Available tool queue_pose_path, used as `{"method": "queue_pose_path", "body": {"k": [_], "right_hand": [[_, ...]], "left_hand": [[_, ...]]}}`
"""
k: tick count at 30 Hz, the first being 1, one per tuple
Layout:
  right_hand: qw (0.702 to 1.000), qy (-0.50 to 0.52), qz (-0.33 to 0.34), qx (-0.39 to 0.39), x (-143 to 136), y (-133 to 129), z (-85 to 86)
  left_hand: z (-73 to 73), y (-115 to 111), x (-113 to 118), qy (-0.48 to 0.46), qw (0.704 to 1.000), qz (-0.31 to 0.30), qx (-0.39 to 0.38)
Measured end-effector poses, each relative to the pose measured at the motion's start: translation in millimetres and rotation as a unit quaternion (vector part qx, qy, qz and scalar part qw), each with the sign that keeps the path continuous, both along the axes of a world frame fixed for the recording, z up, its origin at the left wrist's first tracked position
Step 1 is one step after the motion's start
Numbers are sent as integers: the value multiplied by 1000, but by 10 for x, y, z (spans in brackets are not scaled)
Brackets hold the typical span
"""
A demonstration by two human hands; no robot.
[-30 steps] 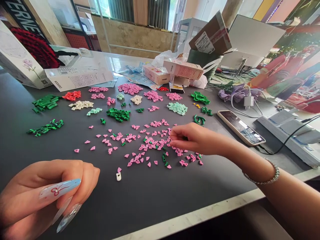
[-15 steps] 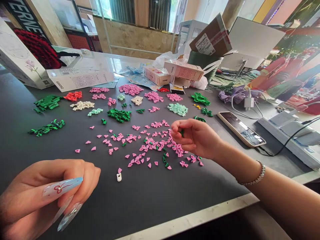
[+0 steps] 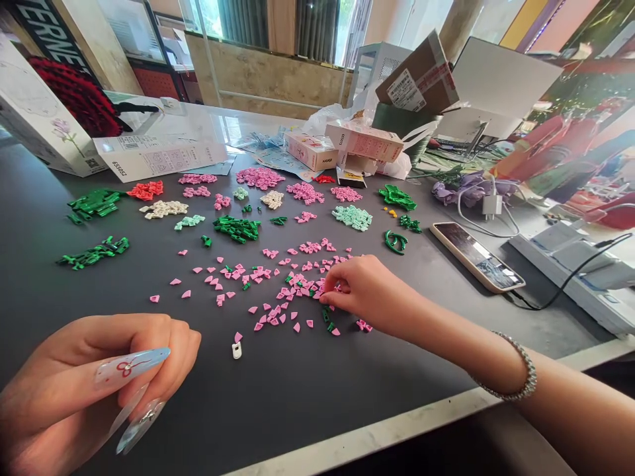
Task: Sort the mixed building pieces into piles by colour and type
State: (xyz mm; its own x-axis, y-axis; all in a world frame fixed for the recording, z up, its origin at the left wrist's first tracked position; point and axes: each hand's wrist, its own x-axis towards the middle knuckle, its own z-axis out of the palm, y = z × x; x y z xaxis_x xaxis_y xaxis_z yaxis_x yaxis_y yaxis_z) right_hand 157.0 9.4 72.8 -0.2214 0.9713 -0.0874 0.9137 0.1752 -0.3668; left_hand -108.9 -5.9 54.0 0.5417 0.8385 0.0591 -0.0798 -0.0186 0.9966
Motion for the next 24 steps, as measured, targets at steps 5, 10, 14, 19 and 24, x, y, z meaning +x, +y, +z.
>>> {"method": "queue_pose_path", "body": {"k": [5, 10, 14, 19, 24], "right_hand": [[985, 143, -45, -88, 12, 9, 31], [773, 523, -129, -335, 131, 24, 57], [666, 632, -130, -373, 242, 26, 12], [731, 585, -143, -320, 231, -16, -57], [924, 339, -50, -168, 183, -65, -41]], "left_hand": [[-15, 15, -5, 0, 1000, -12, -1], [-12, 4, -28, -4, 1000, -23, -12], [6, 20, -5, 1, 1000, -24, -16], [-9, 17, -6, 6, 1000, -21, -17], [-10, 18, 5, -2, 1000, -18, -13]]}}
